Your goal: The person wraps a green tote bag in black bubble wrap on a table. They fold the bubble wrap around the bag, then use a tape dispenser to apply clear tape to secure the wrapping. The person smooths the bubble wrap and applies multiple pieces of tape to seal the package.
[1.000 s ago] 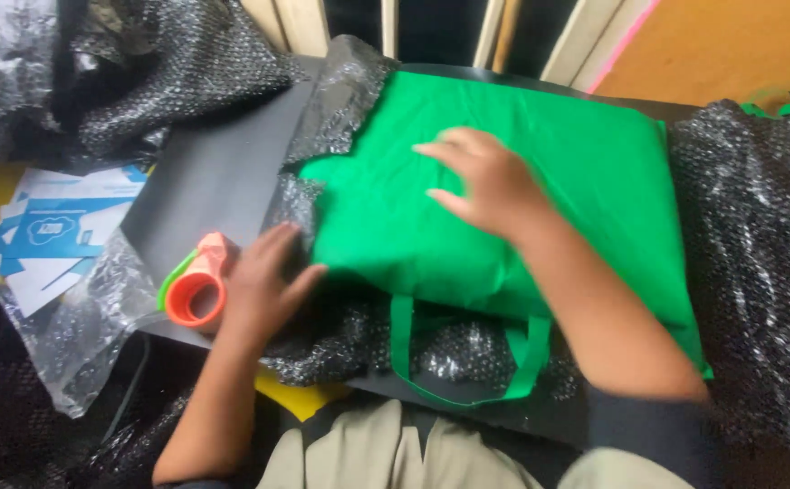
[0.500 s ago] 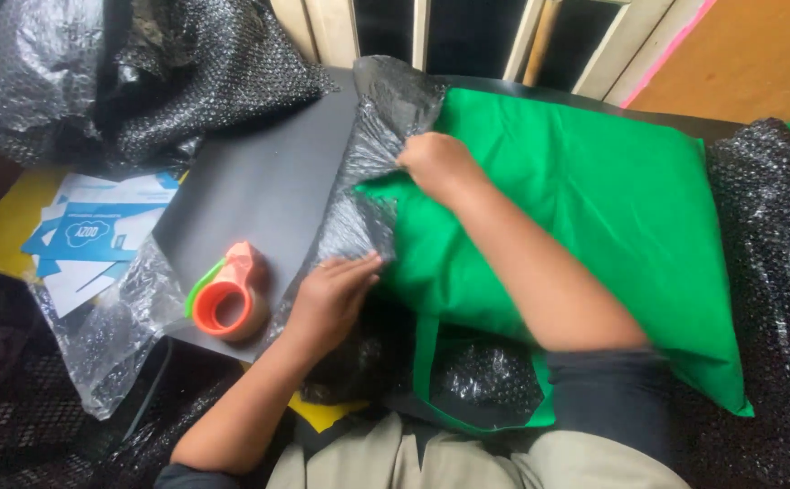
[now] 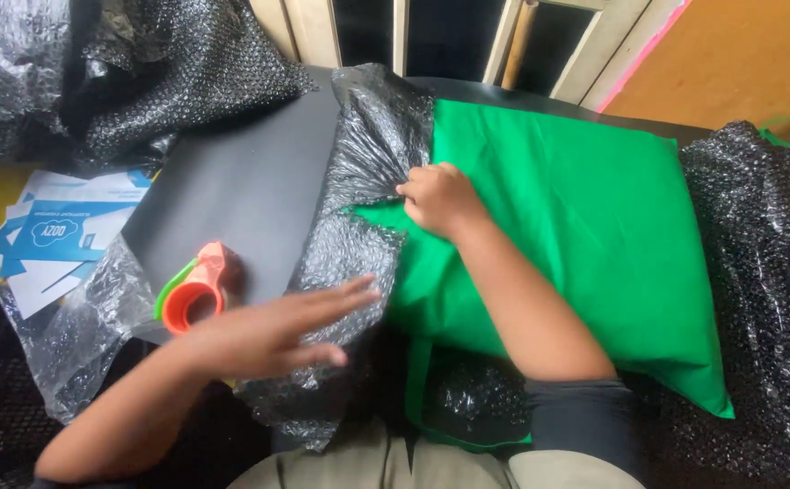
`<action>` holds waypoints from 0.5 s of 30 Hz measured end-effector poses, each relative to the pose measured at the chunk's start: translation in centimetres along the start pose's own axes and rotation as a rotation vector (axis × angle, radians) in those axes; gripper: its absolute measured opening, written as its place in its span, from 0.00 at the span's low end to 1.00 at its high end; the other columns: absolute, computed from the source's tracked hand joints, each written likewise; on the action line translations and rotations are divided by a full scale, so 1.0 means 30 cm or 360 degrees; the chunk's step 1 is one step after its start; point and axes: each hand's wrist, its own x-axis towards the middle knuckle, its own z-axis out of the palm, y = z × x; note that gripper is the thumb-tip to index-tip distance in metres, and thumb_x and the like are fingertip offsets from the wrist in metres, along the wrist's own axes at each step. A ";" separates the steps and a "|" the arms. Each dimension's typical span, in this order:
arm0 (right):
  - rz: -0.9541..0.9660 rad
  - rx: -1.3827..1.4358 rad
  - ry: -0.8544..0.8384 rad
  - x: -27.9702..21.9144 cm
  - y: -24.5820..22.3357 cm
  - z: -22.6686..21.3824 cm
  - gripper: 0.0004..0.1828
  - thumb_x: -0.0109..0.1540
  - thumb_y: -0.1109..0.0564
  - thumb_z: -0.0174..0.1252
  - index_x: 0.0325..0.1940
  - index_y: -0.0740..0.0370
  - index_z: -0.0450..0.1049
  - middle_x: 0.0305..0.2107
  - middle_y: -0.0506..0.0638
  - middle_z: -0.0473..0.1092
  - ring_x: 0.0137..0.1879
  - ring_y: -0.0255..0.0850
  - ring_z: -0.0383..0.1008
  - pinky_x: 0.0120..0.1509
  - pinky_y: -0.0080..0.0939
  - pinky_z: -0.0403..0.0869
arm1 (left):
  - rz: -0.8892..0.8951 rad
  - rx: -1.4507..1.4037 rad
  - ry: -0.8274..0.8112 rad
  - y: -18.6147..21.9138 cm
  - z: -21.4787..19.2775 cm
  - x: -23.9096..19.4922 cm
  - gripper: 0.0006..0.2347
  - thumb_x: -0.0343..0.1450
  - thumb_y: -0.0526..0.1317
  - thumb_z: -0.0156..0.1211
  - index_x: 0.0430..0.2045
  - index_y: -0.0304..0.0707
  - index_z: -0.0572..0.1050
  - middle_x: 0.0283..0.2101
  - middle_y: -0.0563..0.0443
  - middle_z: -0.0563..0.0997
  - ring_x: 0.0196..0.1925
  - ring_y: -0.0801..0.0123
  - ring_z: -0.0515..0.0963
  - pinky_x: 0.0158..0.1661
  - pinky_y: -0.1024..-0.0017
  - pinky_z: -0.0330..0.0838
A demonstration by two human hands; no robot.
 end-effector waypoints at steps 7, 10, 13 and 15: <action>-0.0056 -0.0073 0.0183 -0.002 -0.043 -0.051 0.01 0.51 0.52 0.60 0.24 0.43 0.76 0.20 0.40 0.66 0.30 0.40 0.75 0.38 0.43 0.74 | -0.0028 0.1347 0.0752 -0.430 0.001 0.263 0.37 0.67 0.52 0.67 0.72 0.41 0.59 0.75 0.35 0.59 0.76 0.34 0.53 0.67 0.35 0.52; 0.0129 0.0023 -0.0026 -0.002 -0.046 -0.091 0.04 0.54 0.48 0.59 0.27 0.43 0.77 0.22 0.42 0.70 0.34 0.43 0.77 0.41 0.45 0.76 | -0.0029 0.1318 0.0869 -0.543 0.017 0.392 0.39 0.70 0.54 0.61 0.75 0.41 0.53 0.75 0.36 0.58 0.76 0.33 0.51 0.66 0.30 0.50; 0.0404 0.0267 -0.0397 0.040 -0.085 -0.219 0.17 0.59 0.37 0.56 0.34 0.47 0.82 0.30 0.47 0.76 0.43 0.49 0.80 0.48 0.50 0.77 | -0.0038 0.1230 0.0907 -0.577 0.018 0.452 0.35 0.73 0.53 0.58 0.75 0.41 0.54 0.73 0.40 0.63 0.75 0.40 0.57 0.66 0.26 0.44; 0.0546 0.0436 -0.0590 0.067 -0.112 -0.287 0.26 0.62 0.29 0.54 0.40 0.49 0.84 0.35 0.51 0.80 0.48 0.52 0.81 0.53 0.52 0.77 | -0.0039 0.1236 0.0896 -0.584 0.015 0.473 0.33 0.73 0.53 0.57 0.74 0.43 0.55 0.71 0.44 0.68 0.74 0.46 0.62 0.66 0.26 0.39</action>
